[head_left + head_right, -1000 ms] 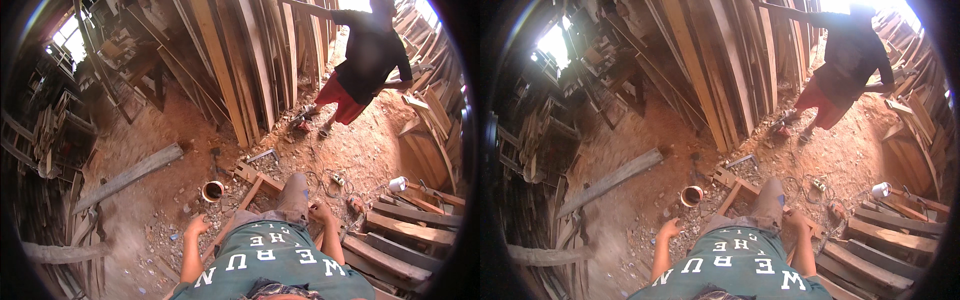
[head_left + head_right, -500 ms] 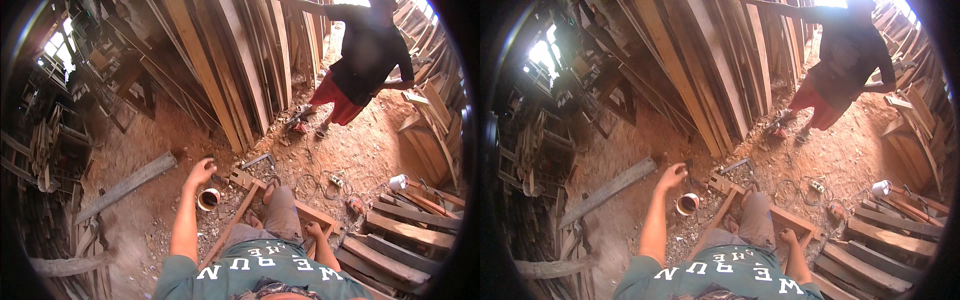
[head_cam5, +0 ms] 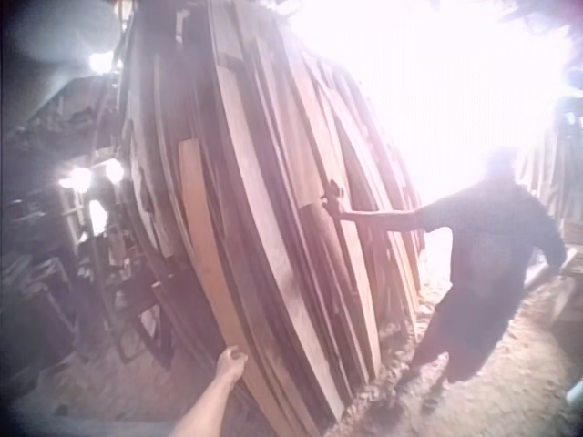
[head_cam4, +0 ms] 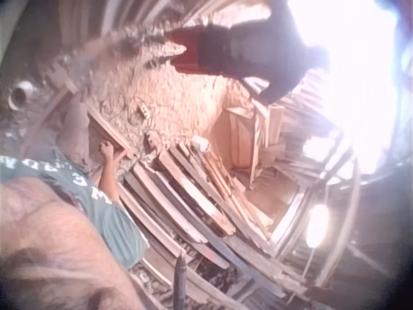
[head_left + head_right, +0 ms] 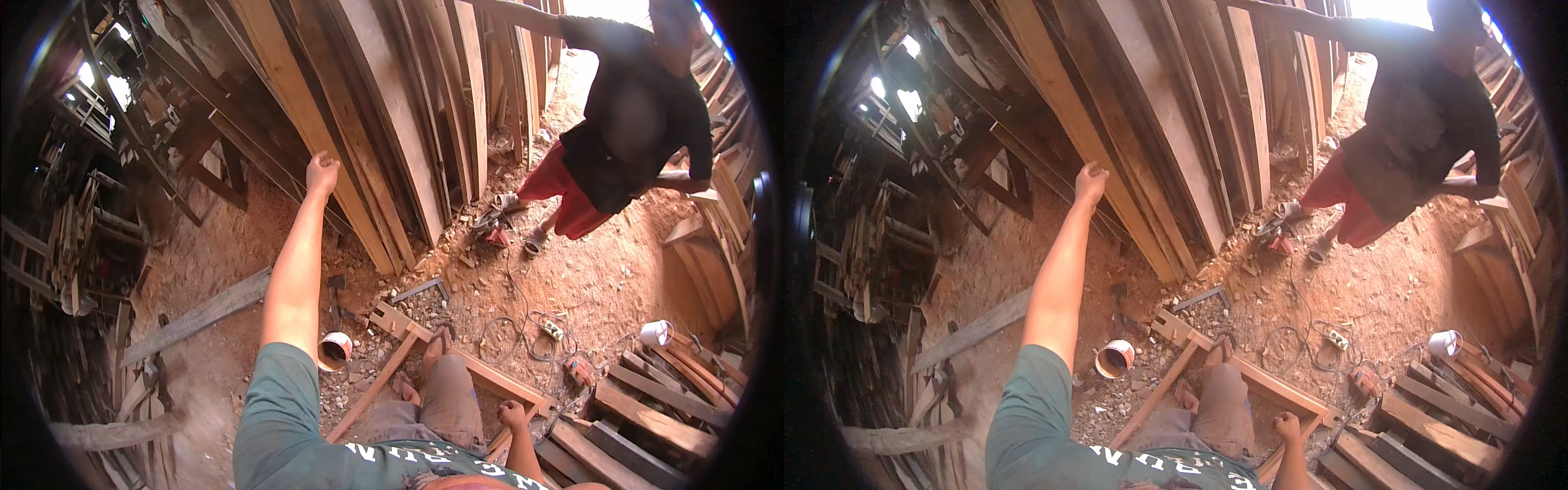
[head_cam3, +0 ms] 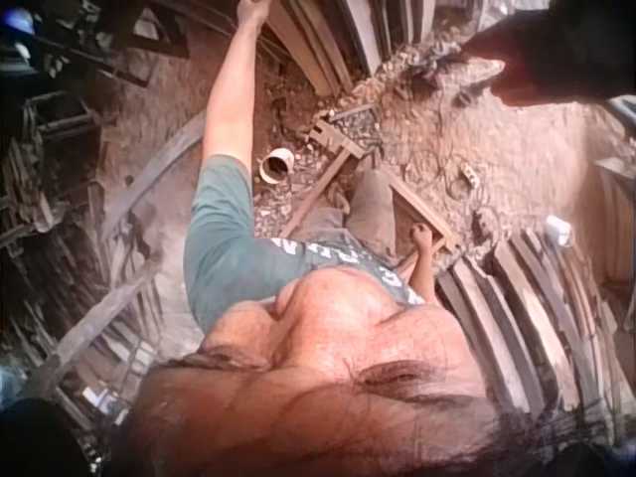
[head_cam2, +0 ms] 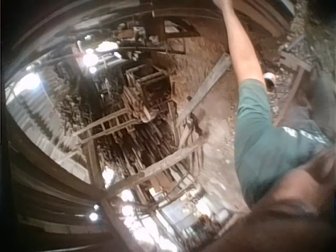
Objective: The person assembles a rectangular wooden frame on the ground. They use a circular saw to cut planks, a hammer and chisel to shape joints, and a nail gun to fasten pieces together. The person also uses a square to check angles and a sander to smooth edges.
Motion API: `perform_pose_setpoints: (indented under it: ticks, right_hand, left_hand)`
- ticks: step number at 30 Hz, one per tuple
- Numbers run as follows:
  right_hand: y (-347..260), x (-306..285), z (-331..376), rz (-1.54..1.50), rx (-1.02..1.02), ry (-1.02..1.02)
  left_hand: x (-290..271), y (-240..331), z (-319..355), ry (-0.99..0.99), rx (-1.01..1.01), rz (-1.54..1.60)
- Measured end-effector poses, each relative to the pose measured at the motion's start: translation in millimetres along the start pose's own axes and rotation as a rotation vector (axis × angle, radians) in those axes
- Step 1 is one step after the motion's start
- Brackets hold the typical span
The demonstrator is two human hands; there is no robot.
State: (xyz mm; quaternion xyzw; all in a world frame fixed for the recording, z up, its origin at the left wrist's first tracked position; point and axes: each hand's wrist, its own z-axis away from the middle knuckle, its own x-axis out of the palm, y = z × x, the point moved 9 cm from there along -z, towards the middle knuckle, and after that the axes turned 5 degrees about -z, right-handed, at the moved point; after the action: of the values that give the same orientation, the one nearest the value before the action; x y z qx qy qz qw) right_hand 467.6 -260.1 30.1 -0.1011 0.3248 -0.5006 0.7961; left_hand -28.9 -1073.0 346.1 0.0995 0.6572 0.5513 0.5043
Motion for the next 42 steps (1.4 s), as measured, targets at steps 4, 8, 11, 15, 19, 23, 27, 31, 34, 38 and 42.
perform_pose_setpoints:
  ticks: [4,8,11,15,19,23,27,31,34,38,42]
  right_hand:
    - [-25.3,-9.8,-7.3,-0.033,-0.028,0.007]
    - [-62.6,-18.4,6.4,-0.096,0.070,-0.027]
    - [-61.2,-28.0,-5.1,0.016,0.069,-0.009]
    - [-53.0,-36.6,-19.2,0.040,0.123,-0.011]
    - [-52.1,-43.2,-22.3,0.037,0.125,0.017]
    - [-71.9,-44.4,-16.9,0.147,0.118,0.012]
    - [-50.9,-43.5,-27.1,0.042,0.165,0.033]
    - [-22.1,-44.8,-60.1,0.110,0.001,0.017]
    - [-22.6,-47.6,-65.1,0.118,-0.036,0.011]
    - [-9.7,-61.2,-71.9,0.232,-0.072,0.042]
    - [-53.9,-61.6,-60.2,0.226,-0.020,-0.010]
  left_hand:
    - [21.5,31.3,-25.1,0.103,0.013,-0.084]
    - [31.2,38.2,-49.5,0.173,0.021,-0.129]
    - [30.6,43.2,-66.5,0.242,0.040,-0.182]
    - [34.3,39.9,-77.3,0.204,-0.003,-0.192]
    - [41.2,47.5,-75.5,0.153,0.038,-0.219]
    - [38.6,41.6,-78.3,0.170,0.058,-0.249]
    - [39.8,30.0,-84.7,0.179,-0.017,-0.129]
    - [55.6,4.6,-115.2,0.063,0.002,-0.001]
    - [59.4,3.3,-116.7,0.108,0.045,-0.073]
    - [73.4,10.2,-134.4,-0.084,0.093,-0.185]
    - [64.9,-2.6,-153.6,-0.119,0.108,-0.235]
